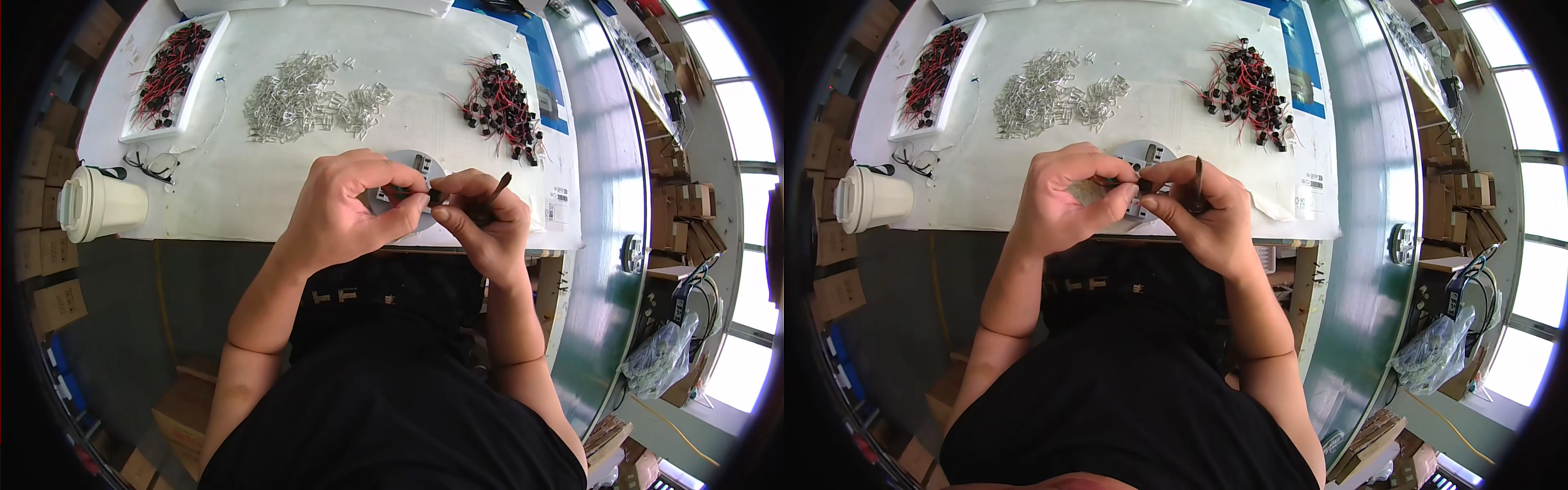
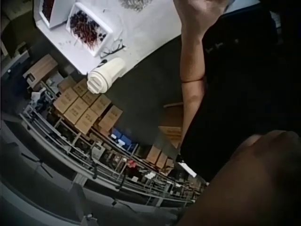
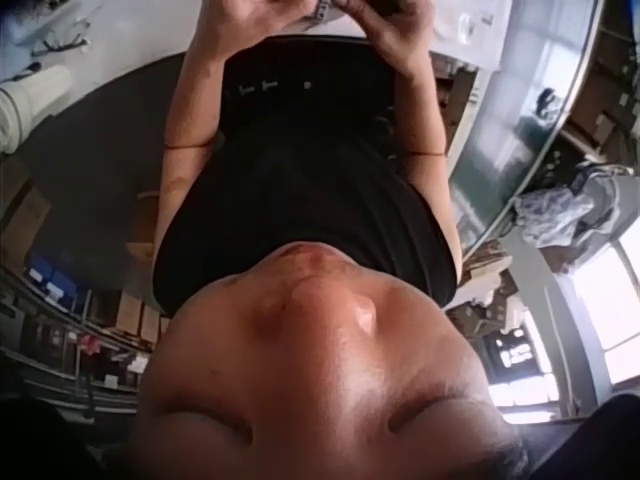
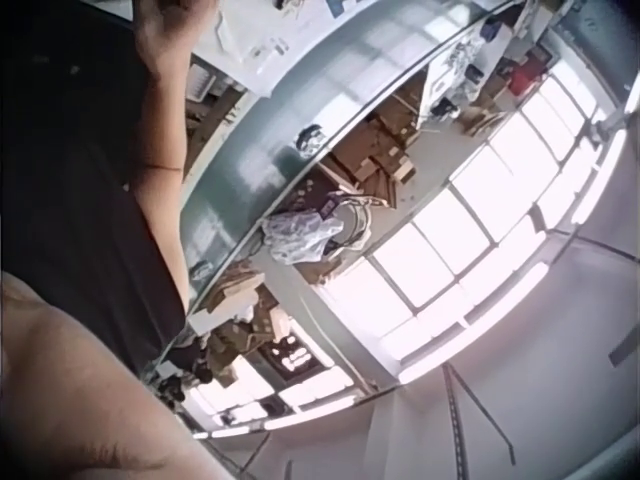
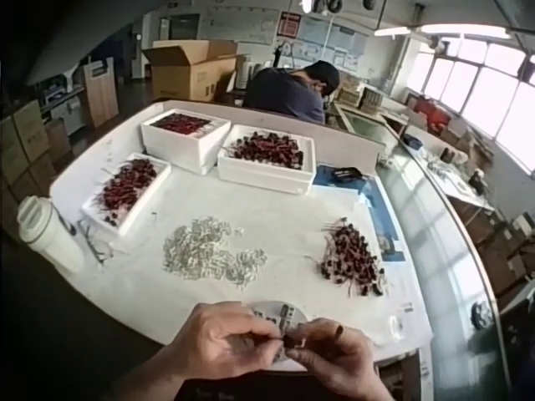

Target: Assembling small electronic components onto a circular base using a specialized tool.

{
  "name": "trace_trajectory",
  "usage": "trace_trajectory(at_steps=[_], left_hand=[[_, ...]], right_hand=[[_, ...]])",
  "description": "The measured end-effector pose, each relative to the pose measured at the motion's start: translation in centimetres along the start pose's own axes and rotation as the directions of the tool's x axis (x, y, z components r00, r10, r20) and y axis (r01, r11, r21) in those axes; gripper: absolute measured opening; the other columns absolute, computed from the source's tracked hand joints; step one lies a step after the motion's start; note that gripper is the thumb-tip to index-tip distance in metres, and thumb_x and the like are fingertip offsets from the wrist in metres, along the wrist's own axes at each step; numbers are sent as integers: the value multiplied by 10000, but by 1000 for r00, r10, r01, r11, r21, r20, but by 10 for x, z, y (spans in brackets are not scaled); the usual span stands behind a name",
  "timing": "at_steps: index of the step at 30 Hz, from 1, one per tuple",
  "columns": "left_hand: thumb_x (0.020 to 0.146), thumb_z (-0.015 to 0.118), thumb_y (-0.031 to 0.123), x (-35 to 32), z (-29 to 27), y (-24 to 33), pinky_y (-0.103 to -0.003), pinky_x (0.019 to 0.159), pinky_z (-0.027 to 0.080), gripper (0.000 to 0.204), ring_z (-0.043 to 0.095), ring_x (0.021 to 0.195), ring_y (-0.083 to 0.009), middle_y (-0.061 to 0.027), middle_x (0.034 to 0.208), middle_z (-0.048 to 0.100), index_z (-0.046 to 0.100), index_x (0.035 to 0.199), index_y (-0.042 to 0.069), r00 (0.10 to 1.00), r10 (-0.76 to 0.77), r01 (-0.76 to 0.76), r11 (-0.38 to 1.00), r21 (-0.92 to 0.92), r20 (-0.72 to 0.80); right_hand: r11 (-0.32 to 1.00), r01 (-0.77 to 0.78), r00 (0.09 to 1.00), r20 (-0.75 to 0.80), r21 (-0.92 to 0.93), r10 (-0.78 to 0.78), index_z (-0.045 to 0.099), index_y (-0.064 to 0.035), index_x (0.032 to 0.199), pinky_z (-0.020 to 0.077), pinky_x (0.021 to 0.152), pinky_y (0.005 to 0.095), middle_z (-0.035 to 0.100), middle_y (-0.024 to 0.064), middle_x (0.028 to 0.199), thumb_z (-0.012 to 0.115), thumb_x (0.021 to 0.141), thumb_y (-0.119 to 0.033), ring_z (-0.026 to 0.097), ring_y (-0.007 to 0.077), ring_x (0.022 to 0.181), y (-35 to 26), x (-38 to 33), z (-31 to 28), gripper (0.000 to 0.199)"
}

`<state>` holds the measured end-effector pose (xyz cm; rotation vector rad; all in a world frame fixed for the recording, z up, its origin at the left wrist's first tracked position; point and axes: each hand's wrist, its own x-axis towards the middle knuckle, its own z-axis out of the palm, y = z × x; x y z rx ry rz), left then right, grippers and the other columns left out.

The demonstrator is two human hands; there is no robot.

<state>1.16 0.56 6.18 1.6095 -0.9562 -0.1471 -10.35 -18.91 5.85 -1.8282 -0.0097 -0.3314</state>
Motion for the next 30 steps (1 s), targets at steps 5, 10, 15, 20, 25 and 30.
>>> trace_trajectory(at_steps=[5,10,15,20,25,30], left_hand=[[901,806,113,-3,9,-1,-267,632,541,122,688,692,-107,-60,808,751,779,932,-1,990,-139,139,972,-189,12],[920,794,106,-9,13,-2,-237,584,498,125,643,674,-60,-42,789,733,765,911,-14,968,-250,236,914,-329,1],[908,792,101,-11,9,-9,-255,573,487,103,633,651,-75,-49,779,728,760,893,4,977,-214,209,966,-154,-18],[864,785,105,-7,12,-15,-304,616,480,63,631,671,-139,-49,770,717,750,865,52,977,-215,213,970,120,6],[825,787,114,-7,20,-17,-381,652,514,67,657,712,-243,-78,757,691,737,843,74,986,-145,90,874,478,80],[817,799,147,-7,27,-18,-396,672,529,115,651,725,-286,-73,744,675,724,844,64,989,-112,42,833,552,93]], right_hand=[[980,125,992,-10,-153,-128,696,52,1128,479,670,217,703,89,1069,746,942,86,603,82,801,14,-8,3,196],[985,142,944,-284,-100,-165,741,-34,1063,439,607,234,723,52,962,825,848,45,585,97,709,14,-13,15,244],[986,4,985,-172,-166,-33,695,40,1111,491,663,226,681,102,1139,723,923,115,604,75,783,9,-16,6,204],[924,-9,990,-130,-382,-44,717,3,1087,514,637,282,691,98,1139,749,887,82,646,142,741,10,-13,2,218],[756,-38,999,-43,-653,13,726,-28,1022,549,636,388,697,88,1122,769,877,-4,691,288,736,6,-14,7,153],[658,-109,994,-86,-745,67,715,-37,956,562,661,435,697,61,1105,768,897,-59,694,337,759,-2,-14,14,82]])
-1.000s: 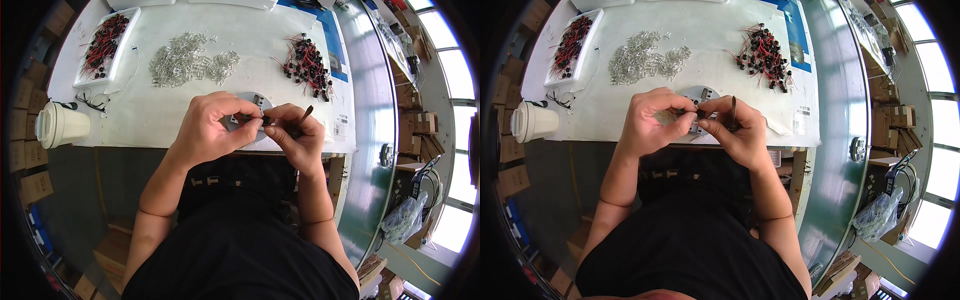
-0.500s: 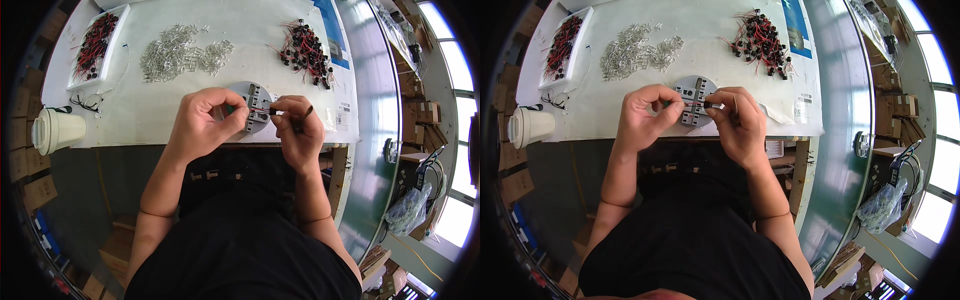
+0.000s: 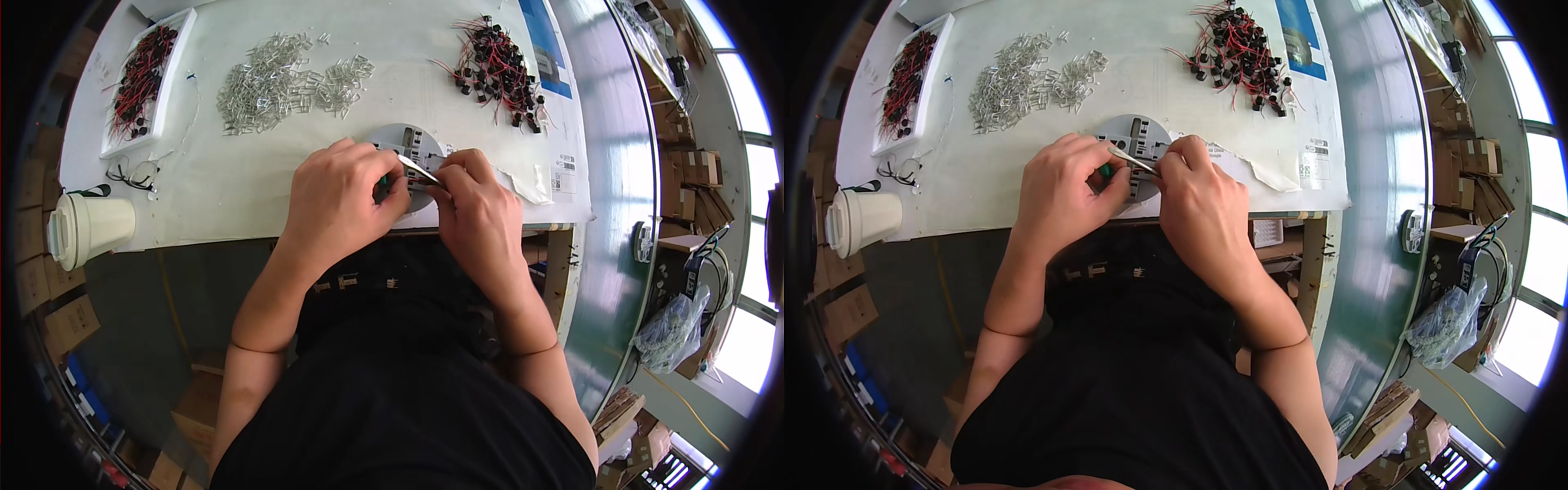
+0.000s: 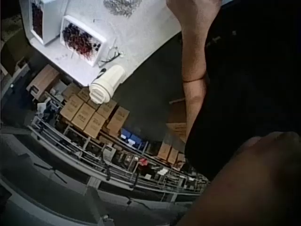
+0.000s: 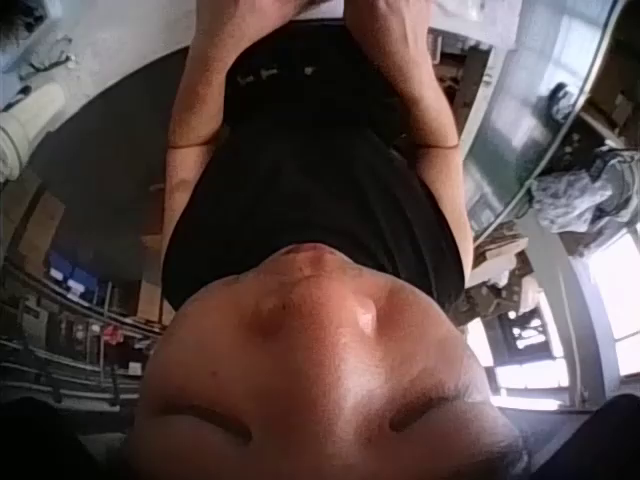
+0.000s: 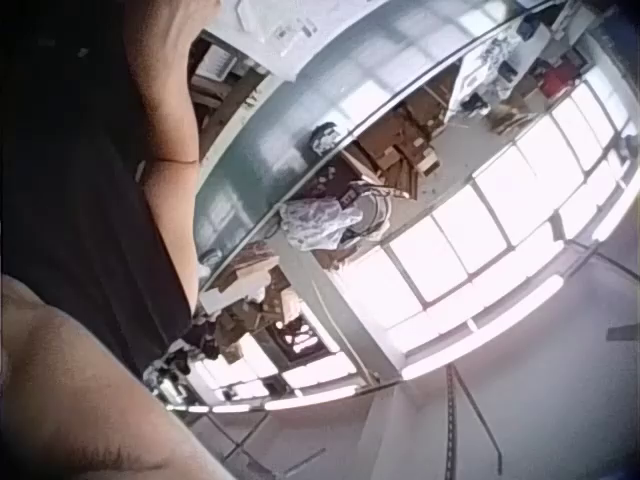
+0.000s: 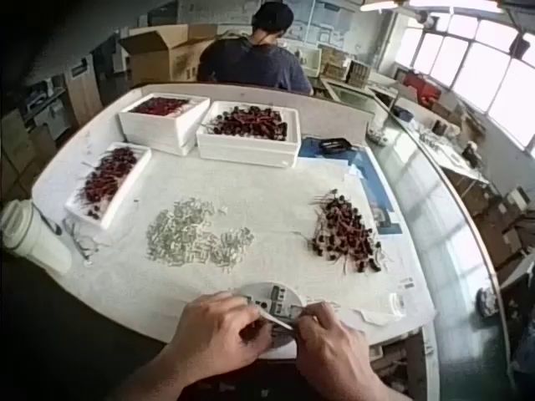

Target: Assembling small electronic components onto a circular base using a specialized tool.

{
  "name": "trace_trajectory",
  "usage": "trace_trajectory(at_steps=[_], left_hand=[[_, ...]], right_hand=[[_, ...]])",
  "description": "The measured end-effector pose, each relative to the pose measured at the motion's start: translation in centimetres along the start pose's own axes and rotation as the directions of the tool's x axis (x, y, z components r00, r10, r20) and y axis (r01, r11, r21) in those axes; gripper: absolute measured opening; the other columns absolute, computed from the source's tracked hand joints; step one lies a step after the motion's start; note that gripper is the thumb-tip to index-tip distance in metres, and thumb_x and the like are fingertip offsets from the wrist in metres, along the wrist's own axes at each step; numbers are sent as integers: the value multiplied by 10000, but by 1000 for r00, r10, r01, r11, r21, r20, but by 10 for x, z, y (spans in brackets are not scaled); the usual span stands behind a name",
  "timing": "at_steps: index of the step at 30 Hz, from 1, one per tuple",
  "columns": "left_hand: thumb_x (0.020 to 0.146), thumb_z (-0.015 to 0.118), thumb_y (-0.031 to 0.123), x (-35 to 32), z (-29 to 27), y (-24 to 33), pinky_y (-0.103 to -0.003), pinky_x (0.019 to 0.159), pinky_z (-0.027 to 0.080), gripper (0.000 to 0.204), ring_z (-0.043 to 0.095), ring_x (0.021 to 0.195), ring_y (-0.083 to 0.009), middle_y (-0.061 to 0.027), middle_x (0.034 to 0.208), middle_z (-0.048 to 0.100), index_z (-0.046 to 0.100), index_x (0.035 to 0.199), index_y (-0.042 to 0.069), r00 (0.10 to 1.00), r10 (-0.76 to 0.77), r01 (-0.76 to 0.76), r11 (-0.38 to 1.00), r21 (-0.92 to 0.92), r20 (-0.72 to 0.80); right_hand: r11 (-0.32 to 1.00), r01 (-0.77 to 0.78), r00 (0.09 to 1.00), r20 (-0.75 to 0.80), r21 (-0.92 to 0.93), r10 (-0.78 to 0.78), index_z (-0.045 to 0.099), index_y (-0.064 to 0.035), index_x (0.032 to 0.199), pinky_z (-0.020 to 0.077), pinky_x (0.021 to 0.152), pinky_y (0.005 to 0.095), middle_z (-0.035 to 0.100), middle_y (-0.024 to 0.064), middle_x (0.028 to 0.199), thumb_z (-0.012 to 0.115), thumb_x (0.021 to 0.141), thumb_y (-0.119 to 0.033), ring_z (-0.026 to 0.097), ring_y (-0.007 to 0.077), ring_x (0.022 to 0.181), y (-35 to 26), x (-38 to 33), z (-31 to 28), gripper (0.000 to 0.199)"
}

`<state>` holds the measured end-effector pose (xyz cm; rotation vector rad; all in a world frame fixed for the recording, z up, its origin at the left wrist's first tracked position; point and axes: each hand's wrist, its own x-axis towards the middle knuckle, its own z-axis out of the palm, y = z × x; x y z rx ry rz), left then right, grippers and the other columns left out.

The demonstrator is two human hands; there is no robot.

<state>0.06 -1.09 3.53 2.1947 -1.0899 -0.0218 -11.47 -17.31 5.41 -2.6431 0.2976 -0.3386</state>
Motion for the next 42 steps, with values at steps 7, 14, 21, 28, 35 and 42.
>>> trace_trajectory(at_steps=[7,14,21,28,35,42], left_hand=[[765,853,131,-1,17,-4,-417,856,536,477,653,943,-297,-84,1041,704,693,1211,86,956,29,-65,991,-115,-291],[735,870,121,-6,35,-6,-429,970,498,675,628,1030,-291,-84,1182,670,616,1360,100,952,-31,-9,991,-130,-304],[732,875,172,-4,33,-2,-437,1005,477,703,622,1051,-280,-84,1187,668,602,1376,93,962,-89,59,991,-121,-258],[739,876,195,-6,37,-4,-434,1028,461,709,612,1087,-294,-91,1194,668,597,1383,94,963,-123,86,983,-160,-240],[723,920,193,-10,32,-11,-439,1043,460,789,599,1141,-326,-110,1229,664,574,1424,92,973,-62,21,983,-182,-222],[726,948,236,-17,17,-7,-462,1047,478,859,581,1176,-368,-125,1273,640,527,1458,76,992,-15,-10,981,-194,-128]], right_hand=[[974,159,968,220,-160,-122,722,-57,946,568,662,449,693,22,1081,766,906,-72,696,338,734,-2,19,-14,61],[947,205,971,-174,246,-165,678,11,921,524,575,398,668,90,916,644,1060,-147,652,258,620,32,7,19,214],[205,215,936,-261,955,235,597,18,894,381,481,302,577,101,745,470,1176,-297,473,158,519,8,27,33,442],[464,364,923,-380,807,-65,518,-22,826,343,475,272,507,68,683,428,1186,-302,400,123,487,12,29,61,464],[484,352,925,-377,801,-48,555,-11,843,328,471,270,521,56,645,462,1174,-259,387,102,475,10,31,63,423],[927,244,970,-88,284,-228,794,-31,1066,543,705,330,735,81,819,771,944,-206,705,192,759,24,136,26,215]])
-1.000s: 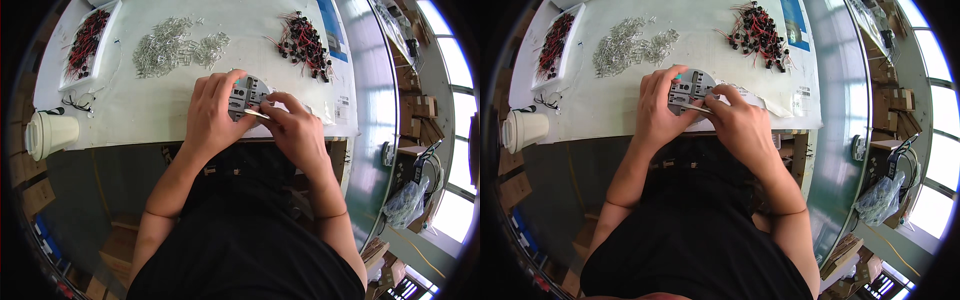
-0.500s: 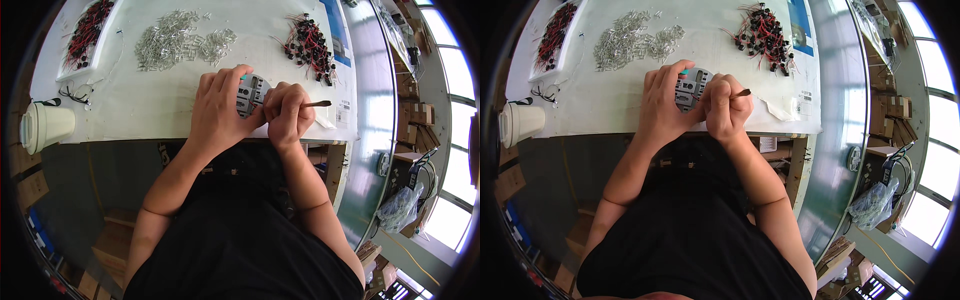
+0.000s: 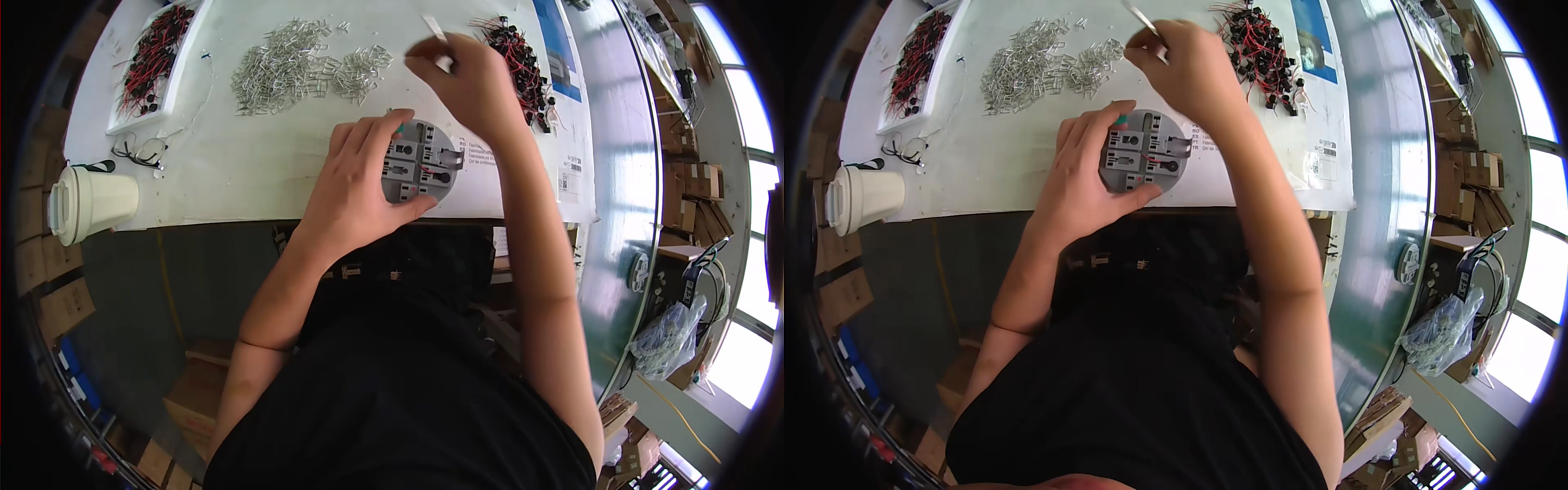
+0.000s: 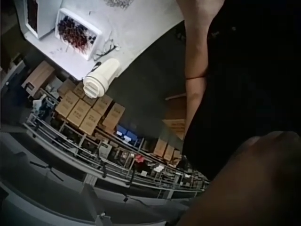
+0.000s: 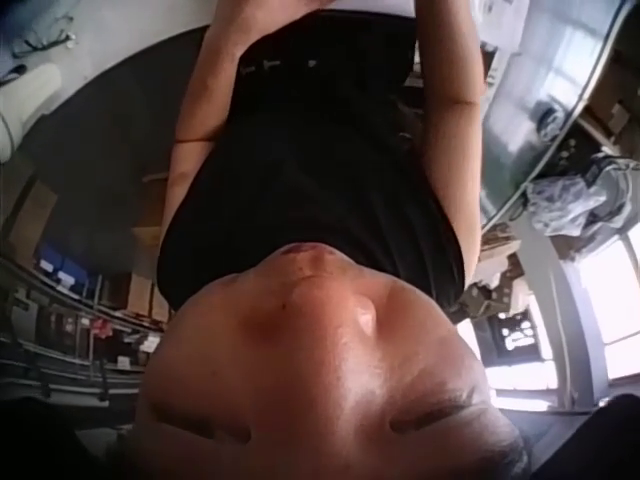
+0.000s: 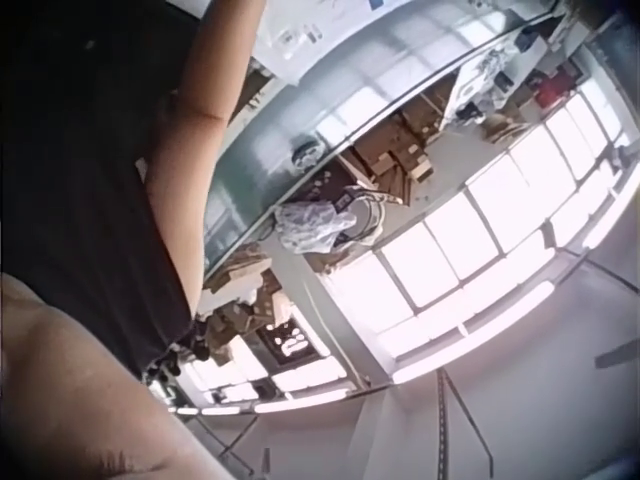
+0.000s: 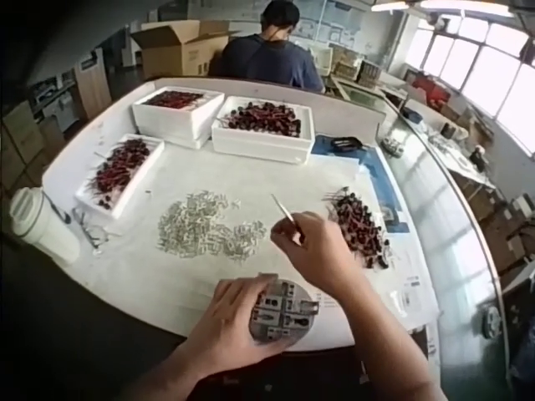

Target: Assembling small electronic components onto a circular base using a specialized tool.

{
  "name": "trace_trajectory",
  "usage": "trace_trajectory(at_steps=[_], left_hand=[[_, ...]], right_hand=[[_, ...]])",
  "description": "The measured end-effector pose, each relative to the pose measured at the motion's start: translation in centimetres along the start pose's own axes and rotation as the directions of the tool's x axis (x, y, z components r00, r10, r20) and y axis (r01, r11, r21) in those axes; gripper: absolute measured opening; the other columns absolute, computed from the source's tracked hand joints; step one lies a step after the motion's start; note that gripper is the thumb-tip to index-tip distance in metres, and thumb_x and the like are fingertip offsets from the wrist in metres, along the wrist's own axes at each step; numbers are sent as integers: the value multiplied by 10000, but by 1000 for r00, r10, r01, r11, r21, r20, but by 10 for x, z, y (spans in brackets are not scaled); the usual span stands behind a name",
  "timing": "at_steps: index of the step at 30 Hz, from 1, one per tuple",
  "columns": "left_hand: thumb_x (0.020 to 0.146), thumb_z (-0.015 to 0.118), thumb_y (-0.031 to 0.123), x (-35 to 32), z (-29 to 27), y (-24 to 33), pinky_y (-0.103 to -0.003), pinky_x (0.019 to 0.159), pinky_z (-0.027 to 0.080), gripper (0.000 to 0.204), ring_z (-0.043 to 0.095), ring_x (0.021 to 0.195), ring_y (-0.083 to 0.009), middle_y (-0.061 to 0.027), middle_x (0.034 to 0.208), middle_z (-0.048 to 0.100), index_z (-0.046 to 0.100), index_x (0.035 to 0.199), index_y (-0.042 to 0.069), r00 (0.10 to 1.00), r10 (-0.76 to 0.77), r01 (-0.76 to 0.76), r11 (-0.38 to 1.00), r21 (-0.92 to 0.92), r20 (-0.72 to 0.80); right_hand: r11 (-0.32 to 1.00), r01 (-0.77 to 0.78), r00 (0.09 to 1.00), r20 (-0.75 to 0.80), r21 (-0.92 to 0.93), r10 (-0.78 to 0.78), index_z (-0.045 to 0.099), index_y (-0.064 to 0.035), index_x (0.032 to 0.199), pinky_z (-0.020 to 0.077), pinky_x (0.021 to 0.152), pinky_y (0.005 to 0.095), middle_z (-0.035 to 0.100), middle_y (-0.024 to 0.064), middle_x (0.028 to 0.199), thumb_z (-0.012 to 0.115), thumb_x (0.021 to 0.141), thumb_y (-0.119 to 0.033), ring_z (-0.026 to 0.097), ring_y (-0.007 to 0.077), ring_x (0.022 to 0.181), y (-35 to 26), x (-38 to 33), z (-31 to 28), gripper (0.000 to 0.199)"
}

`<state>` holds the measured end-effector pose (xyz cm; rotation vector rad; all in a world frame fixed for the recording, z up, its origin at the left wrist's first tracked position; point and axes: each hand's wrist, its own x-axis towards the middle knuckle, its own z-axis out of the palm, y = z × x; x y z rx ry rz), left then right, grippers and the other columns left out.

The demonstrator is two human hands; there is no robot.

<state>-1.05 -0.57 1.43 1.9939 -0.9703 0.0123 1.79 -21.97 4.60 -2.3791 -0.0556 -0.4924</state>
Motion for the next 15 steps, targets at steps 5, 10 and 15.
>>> trace_trajectory(at_steps=[5,10,15], left_hand=[[765,958,236,1,5,-3,-476,1011,510,817,599,1196,-341,-131,1307,649,562,1457,56,999,-16,17,1000,16,-34],[843,915,211,-4,-4,-11,-425,955,536,638,641,1128,-299,-126,1261,676,626,1387,46,990,34,-46,995,-84,-139],[901,863,159,0,-10,-18,-376,901,546,460,679,1004,-240,-108,1140,705,684,1307,37,973,37,-45,998,-33,-227]], right_hand=[[997,-19,972,230,-78,37,784,-41,1077,560,801,405,747,134,861,782,885,-189,706,278,810,31,32,32,242],[991,-18,981,191,-132,43,770,-35,1081,564,805,418,756,153,902,767,893,-184,711,298,811,35,23,33,240],[986,-137,980,131,-99,150,778,-62,1027,587,827,454,774,159,956,755,892,-197,743,362,922,34,16,20,192]])
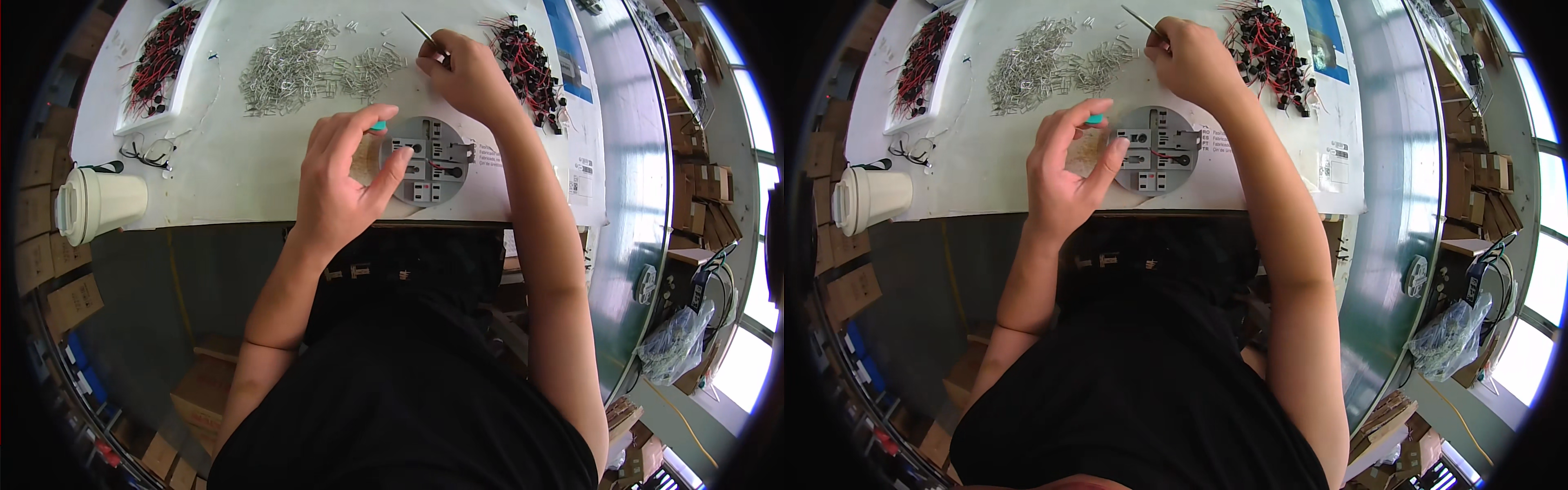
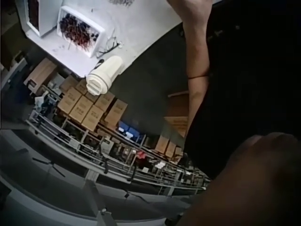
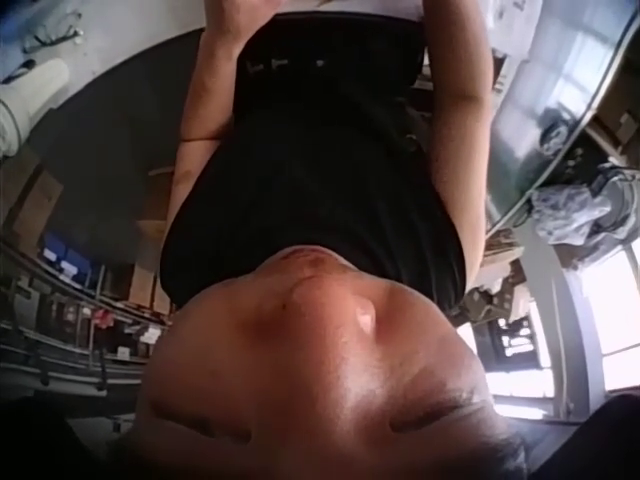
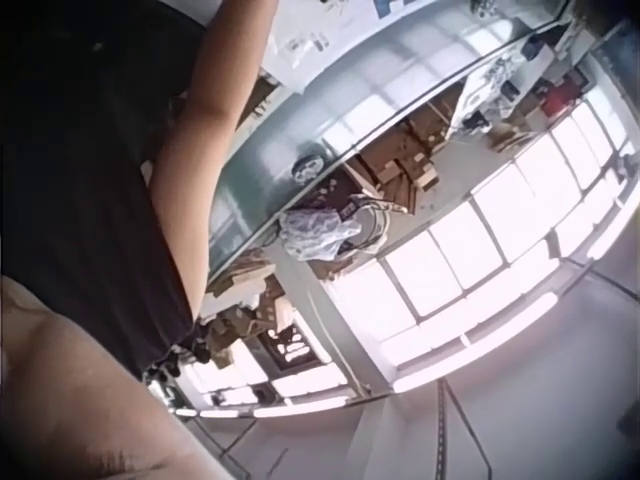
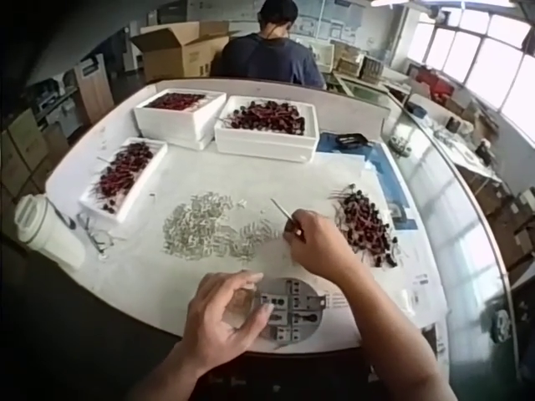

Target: Assembling small electronic components onto a circular base using a specialized tool.

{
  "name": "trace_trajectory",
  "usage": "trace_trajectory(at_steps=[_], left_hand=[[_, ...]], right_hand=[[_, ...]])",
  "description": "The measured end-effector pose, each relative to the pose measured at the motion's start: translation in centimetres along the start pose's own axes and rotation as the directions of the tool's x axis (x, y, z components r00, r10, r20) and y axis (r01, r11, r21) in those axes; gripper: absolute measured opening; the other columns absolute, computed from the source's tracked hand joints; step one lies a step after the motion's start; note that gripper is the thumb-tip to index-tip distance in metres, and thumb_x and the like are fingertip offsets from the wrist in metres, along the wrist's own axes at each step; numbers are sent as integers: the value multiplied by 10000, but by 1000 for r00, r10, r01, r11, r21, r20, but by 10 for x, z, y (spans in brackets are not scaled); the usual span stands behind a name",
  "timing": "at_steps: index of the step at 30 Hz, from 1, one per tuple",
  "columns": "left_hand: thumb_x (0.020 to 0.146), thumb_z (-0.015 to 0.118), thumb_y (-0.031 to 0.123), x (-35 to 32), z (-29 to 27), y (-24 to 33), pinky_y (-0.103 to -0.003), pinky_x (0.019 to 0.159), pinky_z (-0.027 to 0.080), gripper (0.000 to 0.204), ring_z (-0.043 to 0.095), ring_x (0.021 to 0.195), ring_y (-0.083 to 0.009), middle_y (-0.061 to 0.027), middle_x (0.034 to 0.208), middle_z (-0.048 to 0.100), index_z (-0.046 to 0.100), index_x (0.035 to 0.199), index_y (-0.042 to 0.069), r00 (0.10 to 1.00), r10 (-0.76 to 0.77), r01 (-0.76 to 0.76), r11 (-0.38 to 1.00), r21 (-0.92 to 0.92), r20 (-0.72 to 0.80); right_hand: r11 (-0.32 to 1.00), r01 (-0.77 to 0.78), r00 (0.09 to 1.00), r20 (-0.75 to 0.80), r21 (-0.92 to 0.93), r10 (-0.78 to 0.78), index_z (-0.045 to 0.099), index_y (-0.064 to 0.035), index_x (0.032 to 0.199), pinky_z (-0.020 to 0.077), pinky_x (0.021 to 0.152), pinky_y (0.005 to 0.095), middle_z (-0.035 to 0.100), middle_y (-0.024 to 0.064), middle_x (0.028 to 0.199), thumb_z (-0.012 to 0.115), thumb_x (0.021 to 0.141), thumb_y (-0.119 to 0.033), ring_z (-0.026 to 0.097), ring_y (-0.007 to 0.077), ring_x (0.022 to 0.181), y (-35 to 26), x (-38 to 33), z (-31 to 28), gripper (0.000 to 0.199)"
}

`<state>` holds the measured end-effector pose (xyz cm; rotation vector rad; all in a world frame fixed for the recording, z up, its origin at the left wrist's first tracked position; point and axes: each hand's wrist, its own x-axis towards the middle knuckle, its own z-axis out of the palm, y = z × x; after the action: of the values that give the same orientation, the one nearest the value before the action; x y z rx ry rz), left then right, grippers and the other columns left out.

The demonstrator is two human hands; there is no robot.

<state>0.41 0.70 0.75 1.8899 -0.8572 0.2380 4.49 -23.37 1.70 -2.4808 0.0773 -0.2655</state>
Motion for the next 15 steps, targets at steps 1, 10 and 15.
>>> trace_trajectory(at_steps=[1,10,15], left_hand=[[905,857,149,1,1,-3,-367,886,549,439,682,986,-229,-104,1117,708,692,1296,39,1000,12,-12,1000,12,-13],[934,807,84,-7,5,-8,-326,787,563,266,684,934,-195,-87,1054,735,748,1190,41,982,-179,183,982,-52,67],[942,790,66,-7,7,-13,-326,794,561,210,682,901,-206,-90,1040,741,761,1147,33,996,-91,89,993,-80,-22]], right_hand=[[1000,-2,1000,0,1,2,778,-62,1027,587,827,454,774,159,956,755,892,-197,743,362,922,-1,2,-1,192],[973,202,966,184,-109,-180,774,-57,1051,578,831,487,772,215,970,796,862,-165,738,412,941,-10,88,2,219],[934,219,947,291,-281,-135,751,12,971,567,895,506,757,253,1012,759,888,-158,714,441,1015,-17,89,6,189]])
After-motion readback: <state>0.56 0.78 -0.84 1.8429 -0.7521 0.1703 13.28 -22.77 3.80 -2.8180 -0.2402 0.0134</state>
